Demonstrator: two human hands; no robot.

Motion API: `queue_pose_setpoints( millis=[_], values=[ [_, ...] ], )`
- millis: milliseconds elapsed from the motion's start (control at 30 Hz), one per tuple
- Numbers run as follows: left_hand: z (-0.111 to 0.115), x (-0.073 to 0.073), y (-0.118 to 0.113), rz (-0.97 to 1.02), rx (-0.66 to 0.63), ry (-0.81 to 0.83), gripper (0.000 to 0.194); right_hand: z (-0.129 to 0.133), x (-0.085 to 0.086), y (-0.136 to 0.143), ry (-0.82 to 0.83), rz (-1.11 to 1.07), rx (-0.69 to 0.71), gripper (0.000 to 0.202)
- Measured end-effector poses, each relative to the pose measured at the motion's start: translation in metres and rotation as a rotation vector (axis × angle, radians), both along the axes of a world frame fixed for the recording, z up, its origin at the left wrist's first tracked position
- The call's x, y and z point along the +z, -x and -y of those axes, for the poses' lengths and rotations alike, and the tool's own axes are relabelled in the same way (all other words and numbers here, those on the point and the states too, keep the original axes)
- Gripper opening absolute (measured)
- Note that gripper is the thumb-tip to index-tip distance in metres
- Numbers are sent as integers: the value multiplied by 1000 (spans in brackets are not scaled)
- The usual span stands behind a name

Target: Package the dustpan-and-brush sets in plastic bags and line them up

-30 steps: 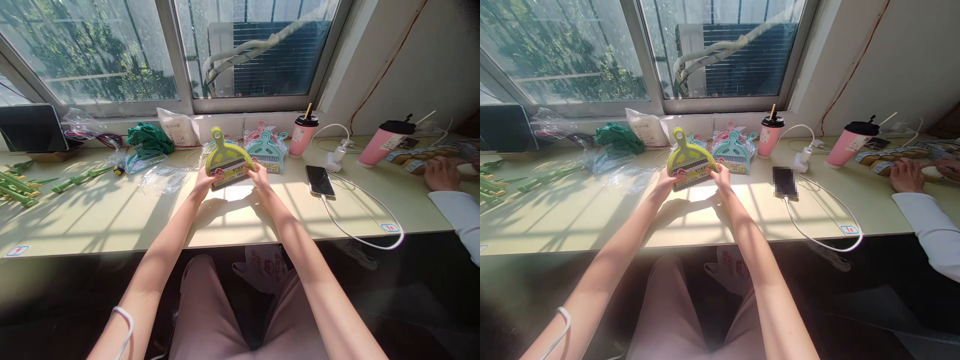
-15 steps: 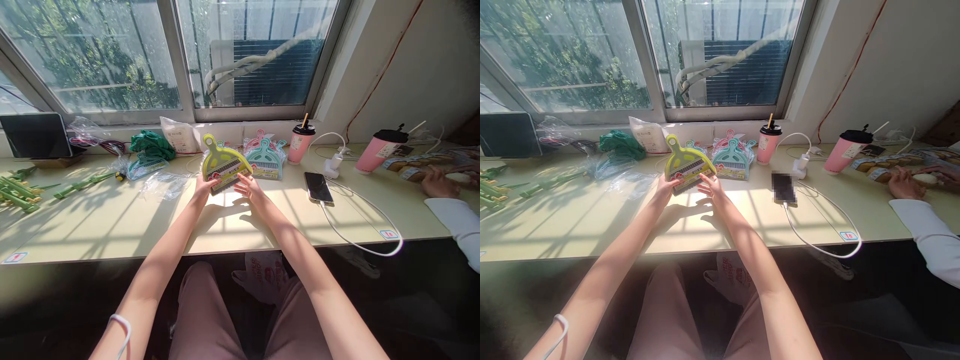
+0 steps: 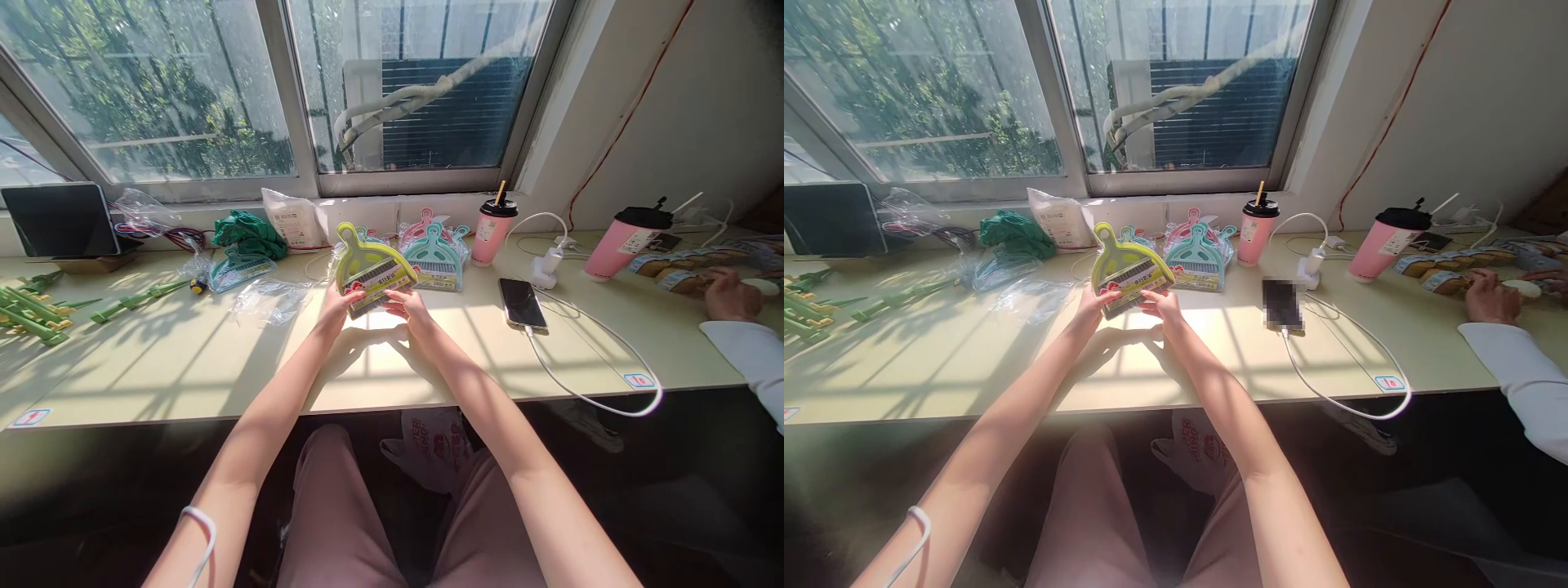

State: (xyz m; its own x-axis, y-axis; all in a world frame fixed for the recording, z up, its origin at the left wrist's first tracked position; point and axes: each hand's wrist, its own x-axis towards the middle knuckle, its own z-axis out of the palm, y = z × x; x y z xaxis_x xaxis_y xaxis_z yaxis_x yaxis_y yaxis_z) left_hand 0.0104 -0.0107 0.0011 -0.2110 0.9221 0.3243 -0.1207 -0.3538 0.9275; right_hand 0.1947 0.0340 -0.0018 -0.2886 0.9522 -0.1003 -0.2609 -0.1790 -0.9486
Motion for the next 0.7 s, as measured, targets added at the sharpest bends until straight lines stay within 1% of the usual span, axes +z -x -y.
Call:
queue_pose_setpoints(
  millis=[100, 333, 500, 600, 700],
  values=[
    [0, 0, 0, 0, 6, 5, 87, 0, -1, -1, -21, -11, -3, 12],
    [-2, 0, 0, 1, 13, 7, 83, -1, -5, -2, -51, 39, 6, 14],
    [-6, 0, 1, 21, 85, 16, 77, 0, -5, -1, -74, 43, 14, 15],
    [-12, -2, 4, 37, 136, 29, 72, -2, -4, 1, -114, 57, 36, 24],
    [-15, -3, 5, 32, 150, 29, 73, -6, -5, 3, -131, 66, 39, 30]
  ],
)
